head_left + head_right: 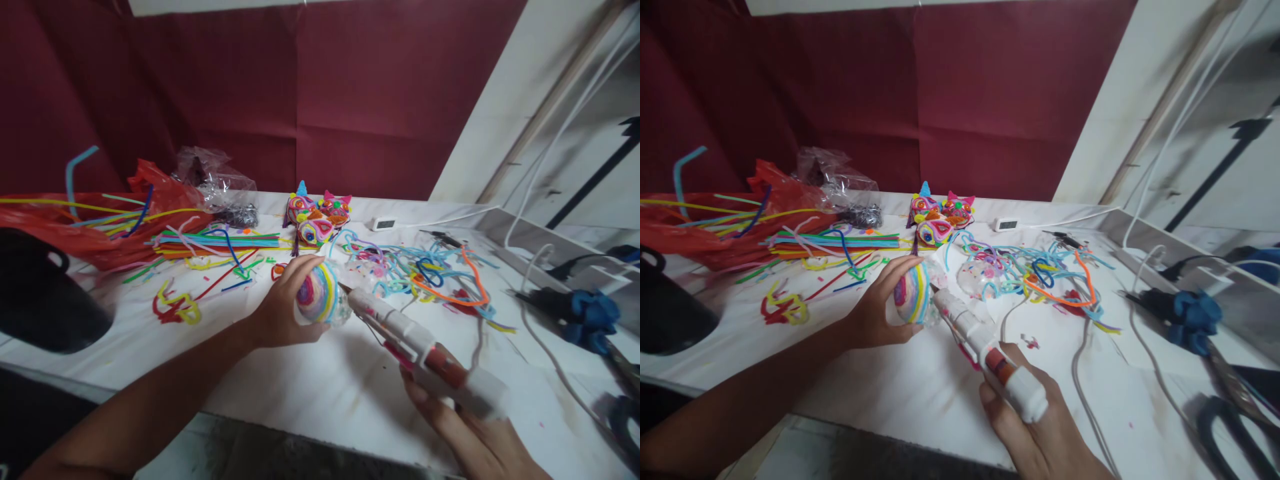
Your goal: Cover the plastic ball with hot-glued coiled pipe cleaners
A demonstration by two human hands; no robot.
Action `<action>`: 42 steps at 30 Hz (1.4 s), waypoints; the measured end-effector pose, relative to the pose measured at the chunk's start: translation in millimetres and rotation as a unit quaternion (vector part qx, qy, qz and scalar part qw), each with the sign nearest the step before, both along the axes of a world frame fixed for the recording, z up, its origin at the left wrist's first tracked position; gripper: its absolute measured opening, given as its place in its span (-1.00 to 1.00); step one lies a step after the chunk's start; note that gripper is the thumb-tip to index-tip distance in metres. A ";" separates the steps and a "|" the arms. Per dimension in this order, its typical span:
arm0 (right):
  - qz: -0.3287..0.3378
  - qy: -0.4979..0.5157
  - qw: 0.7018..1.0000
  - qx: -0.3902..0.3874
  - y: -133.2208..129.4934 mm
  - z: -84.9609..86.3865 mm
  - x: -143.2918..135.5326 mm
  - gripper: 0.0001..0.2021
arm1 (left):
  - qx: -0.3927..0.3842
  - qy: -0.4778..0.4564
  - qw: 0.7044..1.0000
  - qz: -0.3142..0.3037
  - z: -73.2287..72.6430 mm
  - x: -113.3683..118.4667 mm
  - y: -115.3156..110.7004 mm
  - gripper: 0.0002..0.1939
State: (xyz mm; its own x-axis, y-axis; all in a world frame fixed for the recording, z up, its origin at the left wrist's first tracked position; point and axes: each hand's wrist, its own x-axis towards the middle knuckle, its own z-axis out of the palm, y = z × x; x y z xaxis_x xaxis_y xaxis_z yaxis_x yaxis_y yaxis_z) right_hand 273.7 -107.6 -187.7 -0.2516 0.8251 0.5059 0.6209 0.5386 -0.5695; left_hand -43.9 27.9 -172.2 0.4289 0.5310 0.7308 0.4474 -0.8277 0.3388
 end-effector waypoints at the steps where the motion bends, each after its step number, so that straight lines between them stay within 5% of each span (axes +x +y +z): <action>1: 0.016 0.017 1.000 -0.010 0.4 7.4 -5.3 -0.71 | 0.003 -0.003 1.000 -0.001 0.2 -0.1 0.2 0.09; 6: 0.064 0.058 0.994 -0.067 0.8 34.4 -26.4 -0.82 | 0.014 -0.013 1.000 -0.006 1.7 -1.0 -0.1 0.03; 12: 0.007 0.016 1.000 -0.011 -4.0 7.3 -7.9 -0.75 | 0.004 -0.001 1.000 0.007 1.3 -1.5 -0.8 0.03; 15: -0.011 -0.004 0.999 0.035 -2.8 8.5 -7.2 -0.67 | 0.007 0.010 1.000 0.010 1.6 -0.5 -1.8 0.06; 20: 0.050 0.015 0.998 -0.029 5.1 29.4 -18.3 -0.78 | 0.030 0.001 0.999 -0.017 5.8 0.6 -4.6 0.03; 27: -0.045 0.003 0.998 -0.039 10.9 -1.1 1.7 -0.54 | 0.043 0.002 0.999 -0.033 7.8 2.1 -5.8 0.01; 35: 0.055 0.098 0.993 -0.040 12.9 49.4 -39.0 -0.75 | 0.036 0.003 0.998 -0.054 8.2 1.7 -4.6 0.11; 42: 0.040 0.130 0.990 -0.025 19.9 46.3 -42.2 -0.97 | -0.048 0.041 0.997 0.046 8.7 -1.1 -4.2 -0.07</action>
